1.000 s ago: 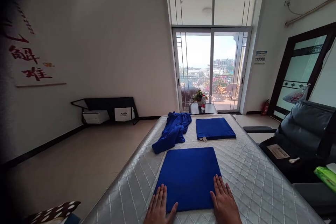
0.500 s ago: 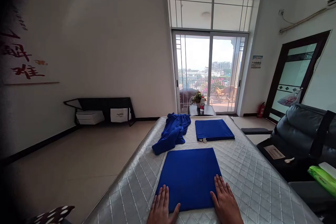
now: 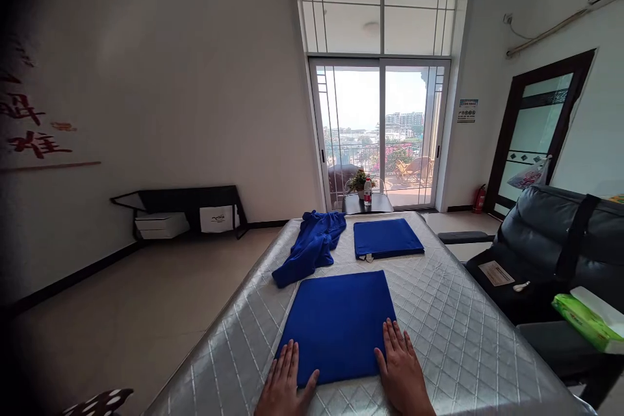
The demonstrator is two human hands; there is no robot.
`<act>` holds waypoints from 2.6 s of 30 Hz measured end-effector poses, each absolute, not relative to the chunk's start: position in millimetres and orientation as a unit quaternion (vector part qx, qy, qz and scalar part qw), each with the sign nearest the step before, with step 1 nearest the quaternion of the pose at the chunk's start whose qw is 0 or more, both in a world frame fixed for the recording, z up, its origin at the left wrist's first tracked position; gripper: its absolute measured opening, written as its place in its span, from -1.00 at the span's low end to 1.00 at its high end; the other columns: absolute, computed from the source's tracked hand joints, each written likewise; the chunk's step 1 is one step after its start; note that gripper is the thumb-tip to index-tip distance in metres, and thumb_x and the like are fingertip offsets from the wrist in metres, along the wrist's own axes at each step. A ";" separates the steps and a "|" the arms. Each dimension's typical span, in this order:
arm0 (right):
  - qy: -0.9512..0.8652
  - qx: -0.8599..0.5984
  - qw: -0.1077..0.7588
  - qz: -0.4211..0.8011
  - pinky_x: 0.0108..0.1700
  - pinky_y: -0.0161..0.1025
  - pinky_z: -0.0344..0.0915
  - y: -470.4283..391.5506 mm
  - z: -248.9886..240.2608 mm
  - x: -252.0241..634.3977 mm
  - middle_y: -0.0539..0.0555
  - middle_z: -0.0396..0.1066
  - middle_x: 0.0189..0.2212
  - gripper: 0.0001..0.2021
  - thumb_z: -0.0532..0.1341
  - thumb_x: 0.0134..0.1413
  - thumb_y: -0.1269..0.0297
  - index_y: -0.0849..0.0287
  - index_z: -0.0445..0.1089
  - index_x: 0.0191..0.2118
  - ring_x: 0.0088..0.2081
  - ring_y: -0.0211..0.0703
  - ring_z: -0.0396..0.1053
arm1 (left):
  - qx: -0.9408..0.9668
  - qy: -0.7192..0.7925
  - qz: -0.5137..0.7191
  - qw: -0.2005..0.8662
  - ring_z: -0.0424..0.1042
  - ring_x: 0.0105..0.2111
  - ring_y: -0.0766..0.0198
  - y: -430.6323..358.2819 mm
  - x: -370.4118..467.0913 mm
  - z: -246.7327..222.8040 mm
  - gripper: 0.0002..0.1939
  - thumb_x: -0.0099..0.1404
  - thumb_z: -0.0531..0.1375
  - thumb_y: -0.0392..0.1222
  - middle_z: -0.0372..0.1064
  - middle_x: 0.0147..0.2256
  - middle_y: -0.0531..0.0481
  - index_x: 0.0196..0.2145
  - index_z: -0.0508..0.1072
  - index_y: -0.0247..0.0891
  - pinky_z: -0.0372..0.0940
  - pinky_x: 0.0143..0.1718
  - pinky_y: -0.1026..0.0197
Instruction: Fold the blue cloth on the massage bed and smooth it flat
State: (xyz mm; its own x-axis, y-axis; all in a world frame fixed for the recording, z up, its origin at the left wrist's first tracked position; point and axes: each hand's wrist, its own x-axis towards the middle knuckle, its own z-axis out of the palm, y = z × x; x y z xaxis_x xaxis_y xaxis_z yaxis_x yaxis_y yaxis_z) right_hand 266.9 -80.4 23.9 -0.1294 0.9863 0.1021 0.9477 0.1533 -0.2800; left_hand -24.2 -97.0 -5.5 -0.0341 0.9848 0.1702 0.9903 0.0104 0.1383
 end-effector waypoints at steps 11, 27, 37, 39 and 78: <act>-0.750 -0.636 0.163 0.083 0.40 0.04 -0.20 -64.7 -1.9 274.3 0.05 -0.21 0.41 -0.34 -0.24 0.35 -0.10 0.20 -0.10 0.39 0.41 -0.03 -0.25 | -0.789 -0.604 -0.111 0.025 0.05 0.33 0.01 -74.2 14.6 -3.3 -0.25 0.42 -0.12 0.28 -0.05 0.36 -0.10 0.36 0.07 -0.27 0.14 0.28 -0.06; -0.768 -0.624 0.126 0.071 0.39 0.09 -0.16 -60.8 -10.2 280.1 -0.02 -0.25 0.39 -0.42 -0.11 0.26 0.26 0.16 -0.07 0.37 0.40 0.01 -0.23 | -0.859 -0.500 -0.100 -0.056 -0.09 0.37 0.10 -47.1 131.0 13.0 -0.38 0.51 -0.25 0.10 -0.15 0.38 -0.03 0.39 -0.09 -0.26 0.03 0.35 -0.02; -0.765 -0.629 0.124 0.069 0.39 0.06 -0.15 -65.3 0.1 277.4 -0.02 -0.21 0.39 -0.44 -0.14 0.32 0.17 0.14 -0.09 0.38 0.41 -0.02 -0.24 | -0.852 -0.506 -0.123 -0.054 -0.12 0.37 0.15 -50.8 130.4 13.0 -0.41 0.52 -0.25 0.07 -0.18 0.39 0.02 0.39 -0.14 -0.21 0.02 0.35 -0.01; -0.766 -0.627 0.129 0.063 0.39 0.05 -0.14 -66.2 0.0 277.2 -0.02 -0.19 0.39 -0.44 -0.15 0.33 0.15 0.13 -0.09 0.38 0.41 -0.03 -0.23 | -0.852 -0.505 -0.130 -0.046 -0.11 0.37 0.14 -51.6 129.4 12.0 -0.41 0.51 -0.24 0.07 -0.18 0.39 0.03 0.39 -0.14 -0.19 0.03 0.35 -0.01; -0.756 -0.632 0.153 0.077 0.39 0.05 -0.15 -71.2 8.8 276.4 0.04 -0.13 0.39 -0.37 -0.19 0.35 -0.07 0.16 -0.02 0.38 0.41 -0.02 -0.20 | -0.804 -0.582 -0.121 -0.031 -0.03 0.36 0.07 -50.3 108.1 4.2 -0.31 0.48 -0.23 0.20 -0.09 0.37 -0.09 0.38 -0.02 -0.28 0.05 0.33 -0.02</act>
